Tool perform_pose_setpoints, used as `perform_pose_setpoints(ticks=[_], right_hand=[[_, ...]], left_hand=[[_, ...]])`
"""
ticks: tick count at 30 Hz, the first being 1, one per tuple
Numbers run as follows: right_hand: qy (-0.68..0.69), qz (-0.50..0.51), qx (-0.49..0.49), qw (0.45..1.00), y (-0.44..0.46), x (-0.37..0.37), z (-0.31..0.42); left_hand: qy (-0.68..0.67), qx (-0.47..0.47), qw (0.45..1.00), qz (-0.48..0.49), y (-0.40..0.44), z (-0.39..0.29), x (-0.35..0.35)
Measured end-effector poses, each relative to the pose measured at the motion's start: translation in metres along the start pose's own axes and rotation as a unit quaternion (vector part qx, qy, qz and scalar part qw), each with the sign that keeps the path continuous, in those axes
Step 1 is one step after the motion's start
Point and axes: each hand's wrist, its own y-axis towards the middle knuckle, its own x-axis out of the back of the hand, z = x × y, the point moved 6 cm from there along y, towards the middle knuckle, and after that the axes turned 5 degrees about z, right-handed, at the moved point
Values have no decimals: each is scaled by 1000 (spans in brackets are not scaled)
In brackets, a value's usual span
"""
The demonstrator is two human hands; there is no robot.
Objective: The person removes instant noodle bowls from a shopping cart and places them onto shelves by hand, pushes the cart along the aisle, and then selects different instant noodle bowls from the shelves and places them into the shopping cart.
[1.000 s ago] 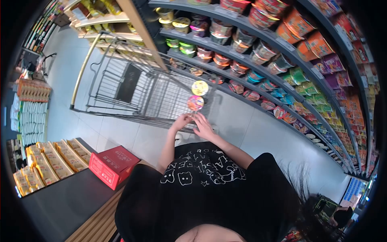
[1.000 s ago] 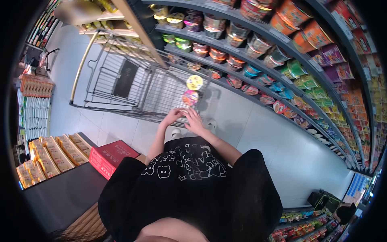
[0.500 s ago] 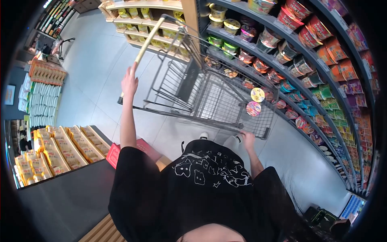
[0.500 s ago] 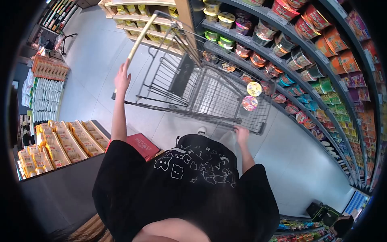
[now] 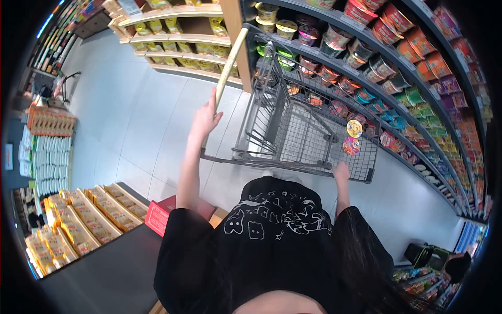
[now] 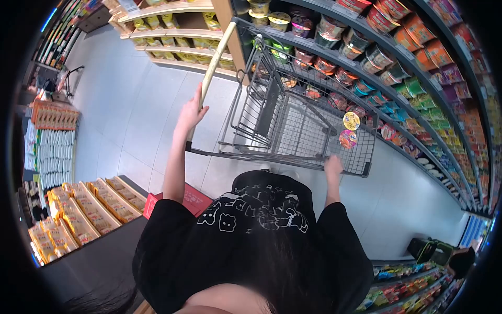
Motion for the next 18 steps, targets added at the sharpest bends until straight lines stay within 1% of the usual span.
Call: perform_pose_setpoints(ticks=[1,2,3,4,5,7,9,11,13,14,15,16,17,18], right_hand=[[80,-28,4,996,-5,18,22],[190,-176,112,959,-8,34,45],[257,-221,200,919,-17,58,74],[286,-238,243,896,-28,82,104],[316,-254,285,868,-44,106,135],[467,-148,324,809,-63,131,186],[479,-156,396,768,-66,142,224],[465,-163,388,779,-52,144,247],[460,-175,346,799,-23,133,260],[432,-201,330,815,-11,129,263],[435,-204,327,814,-12,135,259],[413,-151,249,863,-9,137,250],[388,-94,168,901,-3,134,236],[363,-241,194,879,8,126,220]], left_hand=[[-3,-8,1000,4,0,-10,-5],[-65,-10,998,7,1,-18,-9],[-127,-10,992,9,0,-28,-15],[-128,-17,992,13,0,-39,-24],[-211,6,977,14,-1,-45,-37],[-369,52,928,15,-3,-59,-63],[-392,32,919,6,-7,-88,-75],[-414,13,910,-4,-11,-117,-86],[-448,1,893,-47,-17,-142,-96],[-446,-3,894,-45,-19,-155,-104],[-473,-15,880,-42,-21,-168,-113],[-499,-27,866,-39,-24,-179,-117],[-497,-31,867,-34,-30,-188,-121],[-488,-42,872,16,-35,-202,-123]])
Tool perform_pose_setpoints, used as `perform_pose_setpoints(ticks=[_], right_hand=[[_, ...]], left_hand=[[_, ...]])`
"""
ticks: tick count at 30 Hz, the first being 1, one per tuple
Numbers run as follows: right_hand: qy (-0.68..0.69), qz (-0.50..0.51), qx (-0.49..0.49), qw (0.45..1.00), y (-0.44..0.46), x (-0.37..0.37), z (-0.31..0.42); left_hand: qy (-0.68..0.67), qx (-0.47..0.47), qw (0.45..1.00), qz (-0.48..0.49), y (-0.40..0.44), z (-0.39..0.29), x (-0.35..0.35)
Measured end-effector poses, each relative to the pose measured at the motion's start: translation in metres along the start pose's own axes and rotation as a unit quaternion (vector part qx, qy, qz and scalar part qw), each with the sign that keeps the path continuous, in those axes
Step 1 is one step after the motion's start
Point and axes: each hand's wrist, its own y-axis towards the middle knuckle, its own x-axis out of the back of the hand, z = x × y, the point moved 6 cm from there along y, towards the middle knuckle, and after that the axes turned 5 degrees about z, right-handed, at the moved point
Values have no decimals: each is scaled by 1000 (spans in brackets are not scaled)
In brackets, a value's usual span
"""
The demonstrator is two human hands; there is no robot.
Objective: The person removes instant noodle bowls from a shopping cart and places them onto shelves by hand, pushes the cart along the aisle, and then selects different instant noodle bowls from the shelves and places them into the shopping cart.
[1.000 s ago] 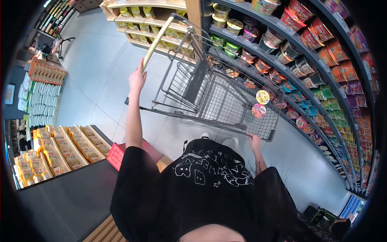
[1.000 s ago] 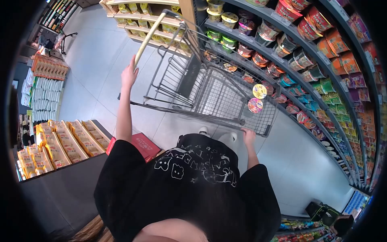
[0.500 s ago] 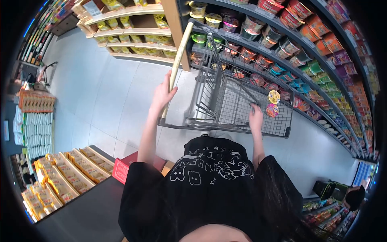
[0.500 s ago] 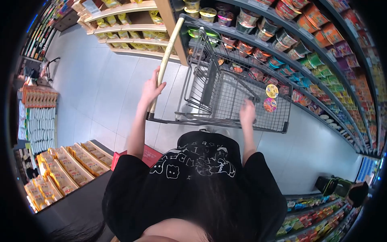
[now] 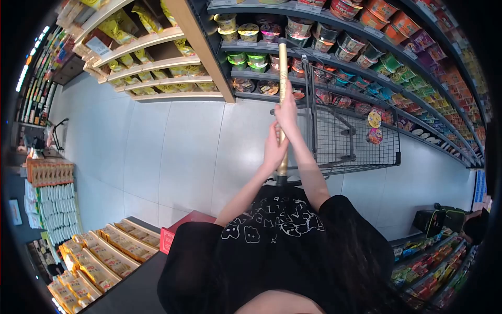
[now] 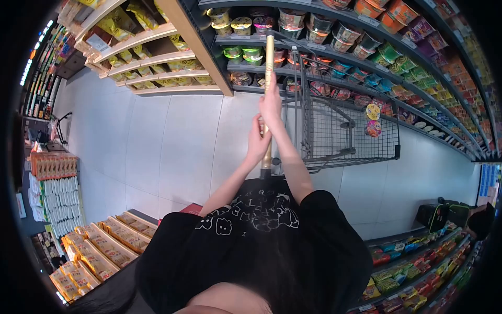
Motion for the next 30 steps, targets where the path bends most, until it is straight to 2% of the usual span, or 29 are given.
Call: perform_pose_setpoints(ticks=[1,3,5,7,10,15,17,19,22,26,28,29,30], right_hand=[[112,25,-90,989,1,4,-22],[164,27,-135,977,-5,25,-41],[134,29,-150,979,-9,49,-55],[90,30,-155,983,-10,70,-66],[33,30,-156,987,-16,99,-89],[14,24,-152,988,-28,144,-129],[58,25,-168,984,-34,164,-131],[129,60,-199,970,-41,176,-147],[163,80,-219,959,-50,190,-178],[167,104,-238,951,-60,210,-202],[189,107,-250,944,-65,217,-210],[188,108,-248,944,-65,220,-210],[130,91,-247,956,-62,226,-202]], left_hand=[[7,14,999,50,-4,-5,-13],[-11,29,995,95,-13,-14,-28],[-26,45,988,142,-14,-13,-42],[11,-45,975,219,-10,-18,-53],[30,-47,963,264,-4,-20,-55],[10,-16,969,247,4,-20,-48],[2,-10,971,240,10,-19,-48],[25,-67,970,230,17,-29,-56],[29,-120,961,248,34,-48,-78],[84,-180,939,281,63,-80,-123],[97,-288,904,302,74,-100,-151],[97,-288,904,300,81,-101,-164],[95,-299,898,309,87,-102,-178]])
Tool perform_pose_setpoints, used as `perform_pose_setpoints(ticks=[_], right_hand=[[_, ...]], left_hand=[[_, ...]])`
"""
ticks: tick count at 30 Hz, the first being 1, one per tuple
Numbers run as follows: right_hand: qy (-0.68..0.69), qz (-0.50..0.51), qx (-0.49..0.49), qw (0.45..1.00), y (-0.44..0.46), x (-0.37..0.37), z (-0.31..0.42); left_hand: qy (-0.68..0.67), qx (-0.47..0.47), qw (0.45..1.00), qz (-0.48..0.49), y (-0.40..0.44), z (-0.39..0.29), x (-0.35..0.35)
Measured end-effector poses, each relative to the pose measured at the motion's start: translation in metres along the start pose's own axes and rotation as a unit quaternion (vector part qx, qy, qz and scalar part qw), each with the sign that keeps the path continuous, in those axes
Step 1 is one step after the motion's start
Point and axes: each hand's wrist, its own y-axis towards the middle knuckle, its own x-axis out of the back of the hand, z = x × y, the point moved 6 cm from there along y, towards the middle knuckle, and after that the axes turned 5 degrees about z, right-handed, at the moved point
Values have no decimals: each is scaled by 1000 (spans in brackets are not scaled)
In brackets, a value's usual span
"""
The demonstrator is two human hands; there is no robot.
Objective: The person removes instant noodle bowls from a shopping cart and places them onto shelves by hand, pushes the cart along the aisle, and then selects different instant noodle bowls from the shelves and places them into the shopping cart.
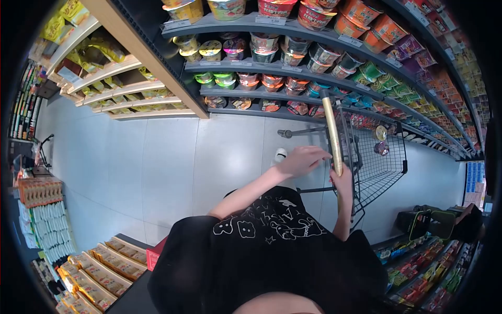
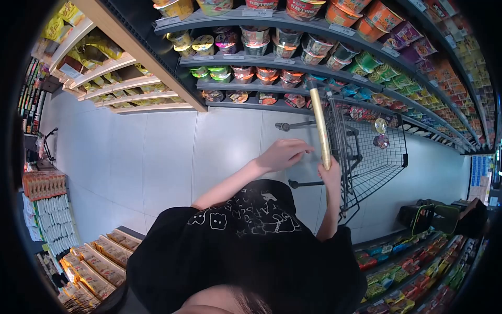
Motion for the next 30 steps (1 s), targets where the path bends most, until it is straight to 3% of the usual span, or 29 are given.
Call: perform_pose_setpoints(ticks=[1,5,7,8,11,12,13,14,18,20,26,30], right_hand=[[-53,-32,0,998,0,6,5],[-40,-13,-14,999,40,20,-10],[-94,42,58,993,67,22,1],[-94,39,56,993,79,28,8],[9,113,122,986,105,31,30],[50,107,147,982,117,29,12],[90,100,173,976,122,29,12],[237,146,101,955,121,25,4],[314,165,25,935,125,38,-6],[382,213,8,899,131,41,-5],[326,186,22,927,146,68,-14],[259,134,16,956,157,87,-25]], left_hand=[[-1,-12,1000,9,13,2,-7],[14,6,999,43,67,30,-37],[111,-52,992,-11,98,30,-41],[133,-17,991,14,112,35,-50],[214,22,976,-44,135,65,-74],[219,10,975,21,140,78,-86],[215,9,976,27,144,78,-88],[189,17,980,54,149,80,-91],[153,2,983,102,168,86,-99],[140,-10,984,107,177,87,-100],[107,-39,983,142,200,88,-114],[88,-57,990,91,211,93,-119]])
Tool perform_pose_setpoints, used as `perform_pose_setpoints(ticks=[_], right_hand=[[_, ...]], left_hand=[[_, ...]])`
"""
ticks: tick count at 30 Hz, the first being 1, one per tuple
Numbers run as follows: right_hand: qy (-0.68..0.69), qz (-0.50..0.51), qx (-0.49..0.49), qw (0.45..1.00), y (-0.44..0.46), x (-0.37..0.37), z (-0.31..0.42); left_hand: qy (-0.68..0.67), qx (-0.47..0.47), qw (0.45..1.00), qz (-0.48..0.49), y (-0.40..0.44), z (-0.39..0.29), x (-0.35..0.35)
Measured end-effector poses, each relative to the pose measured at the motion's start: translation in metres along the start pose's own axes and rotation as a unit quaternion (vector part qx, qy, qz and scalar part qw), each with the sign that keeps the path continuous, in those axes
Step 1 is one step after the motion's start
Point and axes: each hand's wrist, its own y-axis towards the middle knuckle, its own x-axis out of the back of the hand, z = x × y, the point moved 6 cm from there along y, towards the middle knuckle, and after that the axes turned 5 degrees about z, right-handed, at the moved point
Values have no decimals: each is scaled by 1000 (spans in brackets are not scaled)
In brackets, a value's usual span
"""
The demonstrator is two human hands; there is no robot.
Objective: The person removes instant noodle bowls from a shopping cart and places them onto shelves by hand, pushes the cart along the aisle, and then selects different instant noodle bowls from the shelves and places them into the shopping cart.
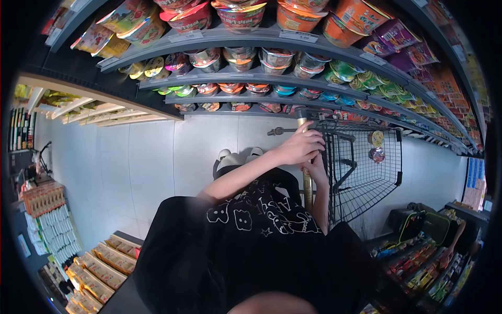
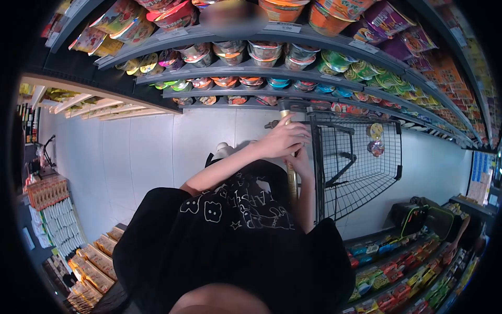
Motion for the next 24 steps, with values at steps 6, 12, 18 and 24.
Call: perform_pose_setpoints(ticks=[6,12,18,24], right_hand=[[-36,55,-21,998,10,20,2],[-37,44,-26,998,7,13,25],[-74,77,-7,994,12,4,35],[-30,109,-8,994,13,0,34]], left_hand=[[-14,-17,1000,-11,12,3,-7],[-212,47,974,-60,1,26,11],[-189,253,869,-382,-80,166,116],[54,315,828,-460,-112,187,211]])
